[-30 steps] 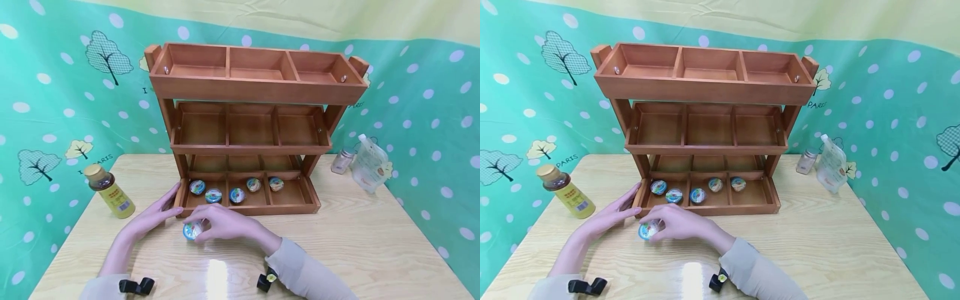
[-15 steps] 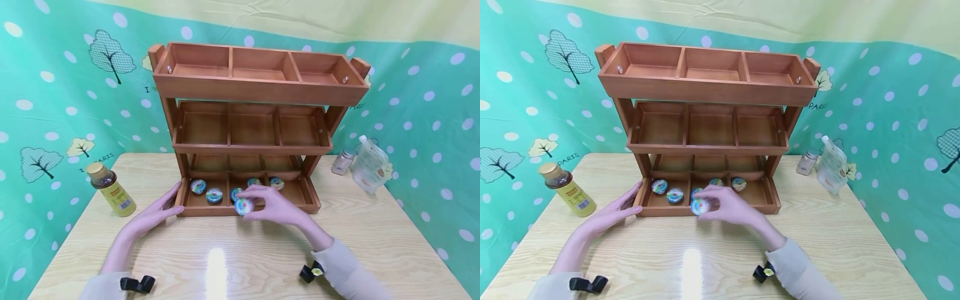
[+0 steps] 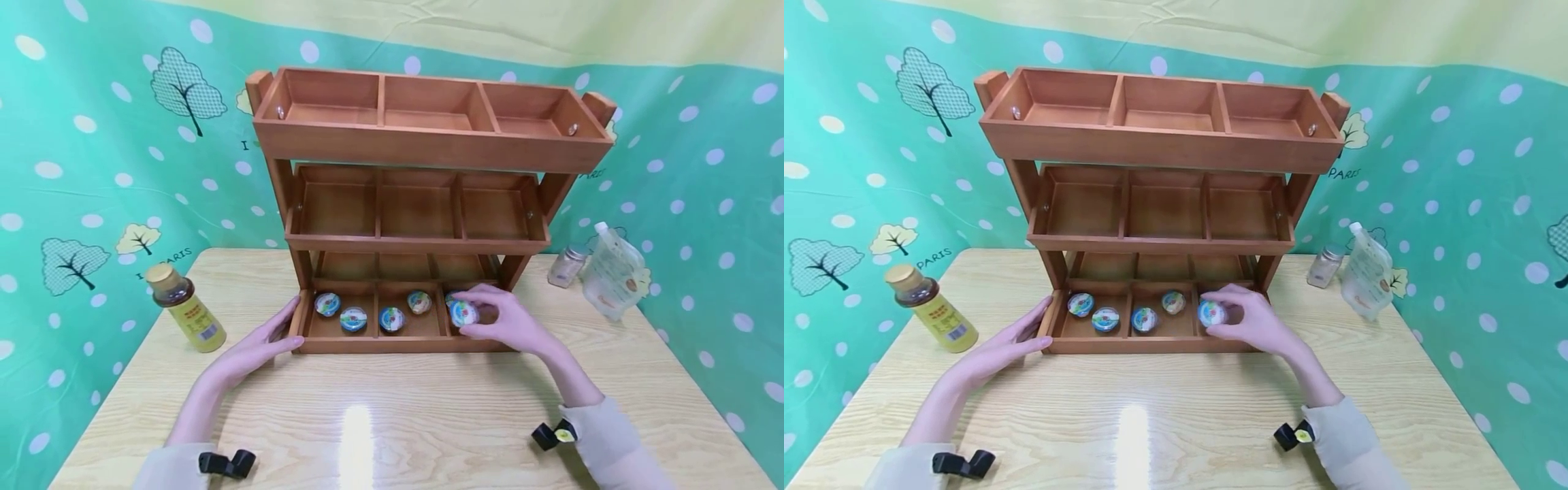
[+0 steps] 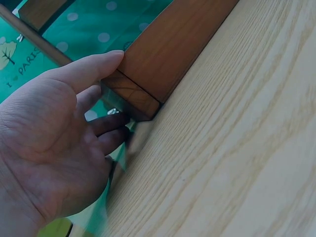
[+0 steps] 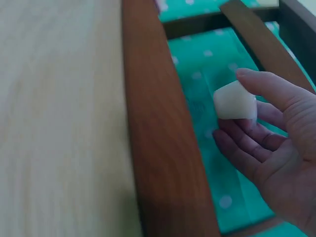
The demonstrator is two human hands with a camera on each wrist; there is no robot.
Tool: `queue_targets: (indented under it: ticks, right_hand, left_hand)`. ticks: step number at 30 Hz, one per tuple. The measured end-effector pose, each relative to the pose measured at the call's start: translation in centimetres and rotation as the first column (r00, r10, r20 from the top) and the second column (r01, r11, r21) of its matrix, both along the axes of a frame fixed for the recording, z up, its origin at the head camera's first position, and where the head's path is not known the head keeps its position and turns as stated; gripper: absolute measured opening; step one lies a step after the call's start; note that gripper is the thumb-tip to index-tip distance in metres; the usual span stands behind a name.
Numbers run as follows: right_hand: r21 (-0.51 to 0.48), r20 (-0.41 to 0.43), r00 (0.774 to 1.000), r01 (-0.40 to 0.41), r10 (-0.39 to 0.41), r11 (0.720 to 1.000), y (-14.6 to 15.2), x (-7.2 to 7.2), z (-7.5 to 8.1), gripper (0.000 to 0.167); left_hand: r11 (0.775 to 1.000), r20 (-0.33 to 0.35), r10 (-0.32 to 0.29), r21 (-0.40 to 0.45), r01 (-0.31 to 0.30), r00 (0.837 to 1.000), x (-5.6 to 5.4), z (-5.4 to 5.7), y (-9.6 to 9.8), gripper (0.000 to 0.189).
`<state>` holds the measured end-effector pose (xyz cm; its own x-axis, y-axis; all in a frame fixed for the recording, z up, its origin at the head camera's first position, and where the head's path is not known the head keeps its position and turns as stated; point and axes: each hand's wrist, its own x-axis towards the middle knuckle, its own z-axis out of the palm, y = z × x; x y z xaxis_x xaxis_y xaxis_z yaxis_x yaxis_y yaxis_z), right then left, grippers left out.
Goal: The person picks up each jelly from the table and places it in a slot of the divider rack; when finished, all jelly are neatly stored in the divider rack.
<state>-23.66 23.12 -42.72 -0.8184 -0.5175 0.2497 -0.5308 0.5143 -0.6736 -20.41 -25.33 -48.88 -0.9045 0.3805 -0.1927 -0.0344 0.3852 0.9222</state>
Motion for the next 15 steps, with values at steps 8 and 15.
queue_targets:
  ticks: [8,15]
  right_hand:
    - [0.042,0.067,0.994,0.089,-0.092,0.995,3.4,-1.1,0.2,0.046]
    - [0.160,0.002,0.988,0.154,-0.157,0.975,3.6,-1.7,-0.1,0.044]
  left_hand:
    - [1.000,0.007,0.005,-0.003,-0.005,1.000,-0.2,-0.2,0.2,0.080]
    - [1.000,0.008,0.009,-0.012,-0.009,1.000,-0.2,-0.1,0.1,0.081]
